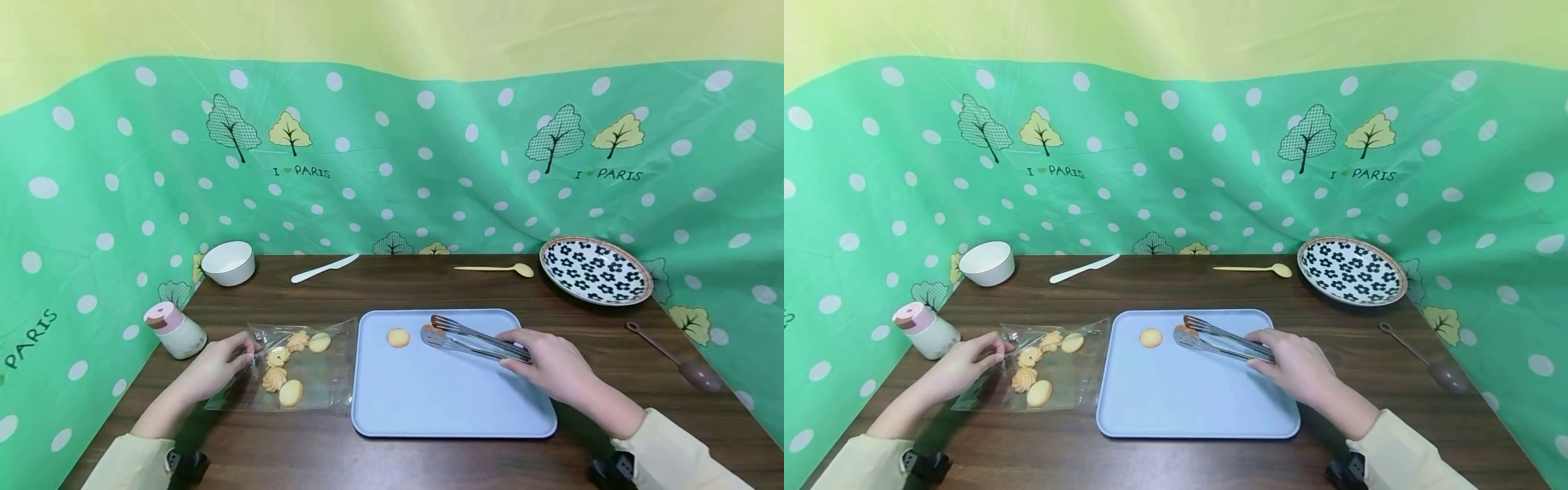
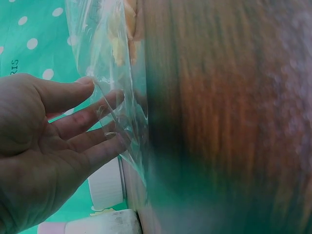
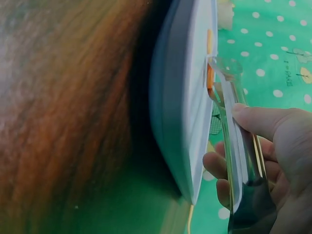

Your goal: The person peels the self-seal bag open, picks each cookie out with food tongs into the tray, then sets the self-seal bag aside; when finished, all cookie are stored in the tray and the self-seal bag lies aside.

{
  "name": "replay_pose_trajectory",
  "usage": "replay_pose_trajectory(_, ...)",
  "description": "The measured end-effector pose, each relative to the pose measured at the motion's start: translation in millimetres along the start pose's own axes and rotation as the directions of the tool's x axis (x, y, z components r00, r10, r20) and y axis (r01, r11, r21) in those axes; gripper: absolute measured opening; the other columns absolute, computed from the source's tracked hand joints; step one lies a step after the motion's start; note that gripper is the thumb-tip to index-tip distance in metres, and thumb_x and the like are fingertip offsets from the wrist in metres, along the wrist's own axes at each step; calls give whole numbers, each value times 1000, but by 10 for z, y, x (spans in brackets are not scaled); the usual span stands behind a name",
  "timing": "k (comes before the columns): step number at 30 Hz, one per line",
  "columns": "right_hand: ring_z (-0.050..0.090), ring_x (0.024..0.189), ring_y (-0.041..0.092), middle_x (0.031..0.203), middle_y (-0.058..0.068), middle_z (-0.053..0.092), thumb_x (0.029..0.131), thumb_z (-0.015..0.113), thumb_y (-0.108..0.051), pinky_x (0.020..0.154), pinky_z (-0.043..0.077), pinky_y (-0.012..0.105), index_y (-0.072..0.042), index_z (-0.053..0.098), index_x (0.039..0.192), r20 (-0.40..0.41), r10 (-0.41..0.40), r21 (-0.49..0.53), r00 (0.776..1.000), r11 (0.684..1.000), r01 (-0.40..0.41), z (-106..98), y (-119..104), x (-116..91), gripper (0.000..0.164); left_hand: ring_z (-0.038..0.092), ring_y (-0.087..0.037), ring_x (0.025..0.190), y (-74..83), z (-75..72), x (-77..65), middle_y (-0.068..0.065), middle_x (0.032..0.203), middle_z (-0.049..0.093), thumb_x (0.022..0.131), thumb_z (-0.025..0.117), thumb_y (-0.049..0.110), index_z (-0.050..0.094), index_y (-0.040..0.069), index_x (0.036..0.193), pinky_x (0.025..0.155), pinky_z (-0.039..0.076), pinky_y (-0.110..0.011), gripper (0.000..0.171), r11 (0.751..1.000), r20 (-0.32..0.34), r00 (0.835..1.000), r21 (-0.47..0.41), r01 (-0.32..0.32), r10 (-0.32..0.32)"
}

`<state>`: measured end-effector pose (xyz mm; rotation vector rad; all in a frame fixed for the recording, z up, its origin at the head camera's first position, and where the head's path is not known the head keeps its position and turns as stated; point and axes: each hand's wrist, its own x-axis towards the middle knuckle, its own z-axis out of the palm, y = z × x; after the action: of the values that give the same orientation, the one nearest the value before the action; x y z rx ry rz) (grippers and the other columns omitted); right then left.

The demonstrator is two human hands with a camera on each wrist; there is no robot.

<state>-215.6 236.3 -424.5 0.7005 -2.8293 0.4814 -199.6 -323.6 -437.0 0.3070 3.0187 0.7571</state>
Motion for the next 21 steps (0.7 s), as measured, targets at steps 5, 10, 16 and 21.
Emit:
replay_pose_trajectory(5,50,66,5,102,-1,70,78,76,-34,55,39,27,-19,67,112,31,10,-4,999,1000,-10,-7,2,21,38,61,-19,91,8,-6,-5,-4,104,69,91,61,7,52,16,83,67,43,-32,15,1000,-1,1000,1,5,-5)
replay_pose_trajectory(10,45,61,2,99,-4,69,79,75,-39,56,38,27,-20,66,114,29,5,20,1000,1000,-6,-49,-38,71,41,57,-18,87,26,-15,-3,-4,106,69,91,60,8,52,16,85,66,42,-33,13,1000,22,999,-15,24,-23)
replay_pose_trajectory(16,61,81,7,106,-3,69,81,72,-40,67,48,33,-18,66,114,27,-61,68,998,996,59,-90,-269,173,39,60,-20,92,13,-17,-4,-5,106,69,91,60,8,52,15,85,68,43,-34,13,1000,22,1000,-14,17,-16)
replay_pose_trajectory(21,64,94,12,106,-5,70,81,73,-38,76,51,36,-19,67,112,32,-139,65,990,988,137,-49,-535,278,37,62,-23,97,5,-12,1,-5,106,69,92,60,8,52,15,85,70,44,-36,13,1000,21,1000,-14,12,-12)
